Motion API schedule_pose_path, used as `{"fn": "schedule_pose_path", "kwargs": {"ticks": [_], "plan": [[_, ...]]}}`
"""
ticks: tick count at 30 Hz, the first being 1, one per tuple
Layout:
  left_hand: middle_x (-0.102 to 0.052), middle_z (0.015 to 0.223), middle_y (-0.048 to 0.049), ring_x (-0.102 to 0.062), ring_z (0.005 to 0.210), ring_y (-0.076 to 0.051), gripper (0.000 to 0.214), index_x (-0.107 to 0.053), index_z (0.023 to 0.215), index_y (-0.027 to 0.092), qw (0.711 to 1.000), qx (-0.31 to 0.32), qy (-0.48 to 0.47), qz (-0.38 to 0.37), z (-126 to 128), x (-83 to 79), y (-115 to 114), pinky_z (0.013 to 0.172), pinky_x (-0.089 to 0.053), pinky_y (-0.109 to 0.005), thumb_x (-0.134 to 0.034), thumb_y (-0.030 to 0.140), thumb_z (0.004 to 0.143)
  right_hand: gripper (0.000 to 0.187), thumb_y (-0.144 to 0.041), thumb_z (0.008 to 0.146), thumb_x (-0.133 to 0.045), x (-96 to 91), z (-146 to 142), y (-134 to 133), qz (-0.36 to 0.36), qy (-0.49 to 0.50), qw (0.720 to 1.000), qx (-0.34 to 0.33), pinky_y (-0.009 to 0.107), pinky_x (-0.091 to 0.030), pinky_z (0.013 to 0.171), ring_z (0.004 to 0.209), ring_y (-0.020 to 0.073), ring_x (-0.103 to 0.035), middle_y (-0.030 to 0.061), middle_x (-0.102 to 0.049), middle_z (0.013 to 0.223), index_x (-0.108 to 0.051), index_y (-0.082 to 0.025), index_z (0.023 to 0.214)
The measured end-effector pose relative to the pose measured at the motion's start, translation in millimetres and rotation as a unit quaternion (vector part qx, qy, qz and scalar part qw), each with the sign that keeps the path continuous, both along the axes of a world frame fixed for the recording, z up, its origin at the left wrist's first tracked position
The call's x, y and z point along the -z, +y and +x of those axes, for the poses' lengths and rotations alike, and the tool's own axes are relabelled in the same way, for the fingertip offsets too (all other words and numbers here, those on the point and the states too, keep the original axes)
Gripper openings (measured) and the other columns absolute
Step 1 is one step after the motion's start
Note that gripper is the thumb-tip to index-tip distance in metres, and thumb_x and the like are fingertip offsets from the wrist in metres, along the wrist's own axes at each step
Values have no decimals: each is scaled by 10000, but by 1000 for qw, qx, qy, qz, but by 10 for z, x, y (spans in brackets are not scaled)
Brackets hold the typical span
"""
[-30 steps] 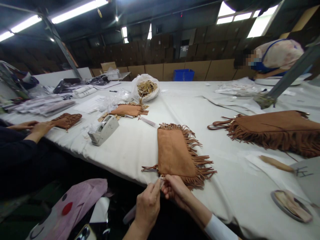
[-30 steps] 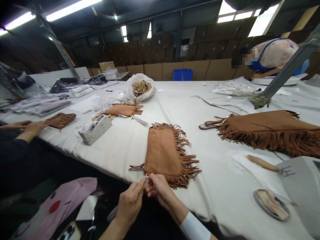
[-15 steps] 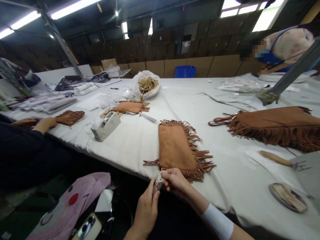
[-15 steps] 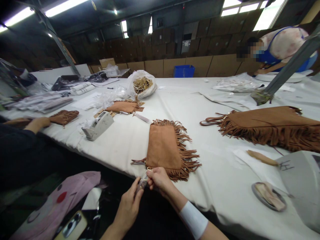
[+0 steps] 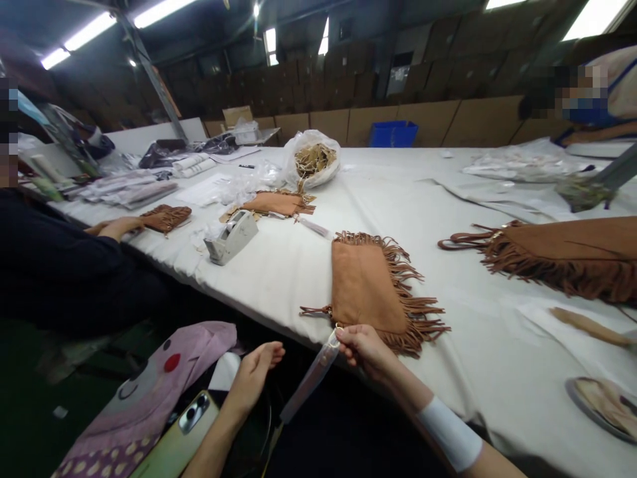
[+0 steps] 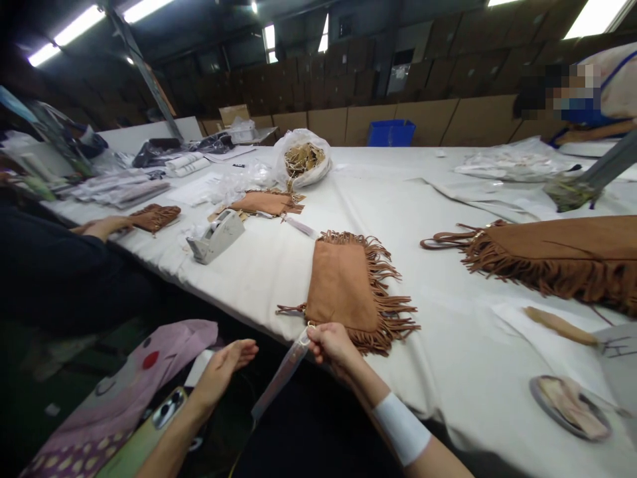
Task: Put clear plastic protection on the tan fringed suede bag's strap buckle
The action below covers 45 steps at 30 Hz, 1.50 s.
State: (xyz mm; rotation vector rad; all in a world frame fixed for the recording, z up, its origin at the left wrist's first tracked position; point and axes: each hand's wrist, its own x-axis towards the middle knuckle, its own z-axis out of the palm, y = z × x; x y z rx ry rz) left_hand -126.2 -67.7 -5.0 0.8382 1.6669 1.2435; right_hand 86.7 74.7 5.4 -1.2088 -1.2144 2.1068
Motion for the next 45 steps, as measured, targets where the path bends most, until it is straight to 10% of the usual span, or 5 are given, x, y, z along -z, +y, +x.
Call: {"fn": "schedule_pose_path", "kwargs": {"ticks": [7,21,45], "plan": [[-577,501,-3,-482,421,-102,497,-650,765,129,977,208,-50,-6,786,-95,732,434,-354,-212,-525,609,778,410,-470,681,-683,7,24,-28,35,0,999,-2,177,-224,315,297,28,-325,-39,-451,381,-518,-137,507],[-554,485,16,-362,320,-40,491,-570,717,126,978,112,-169,-45,855,-21,637,355,-230,-181,-646,608,663,396,-505,707,-612,95,9,-237,174,-11,976,130,229,-476,457,487,126,-583,-3,-612,599,-565,-146,868],[-587,519,-6,-438,361,-65,508,-582,670,121,980,128,-141,-56,831,-1,686,402,-278,-199,-644,625,659,255,-408,768,-545,61,-15,-168,198,-77,976,50,217,-445,412,425,122,-548,-23,-573,512,-586,-162,822]]}}
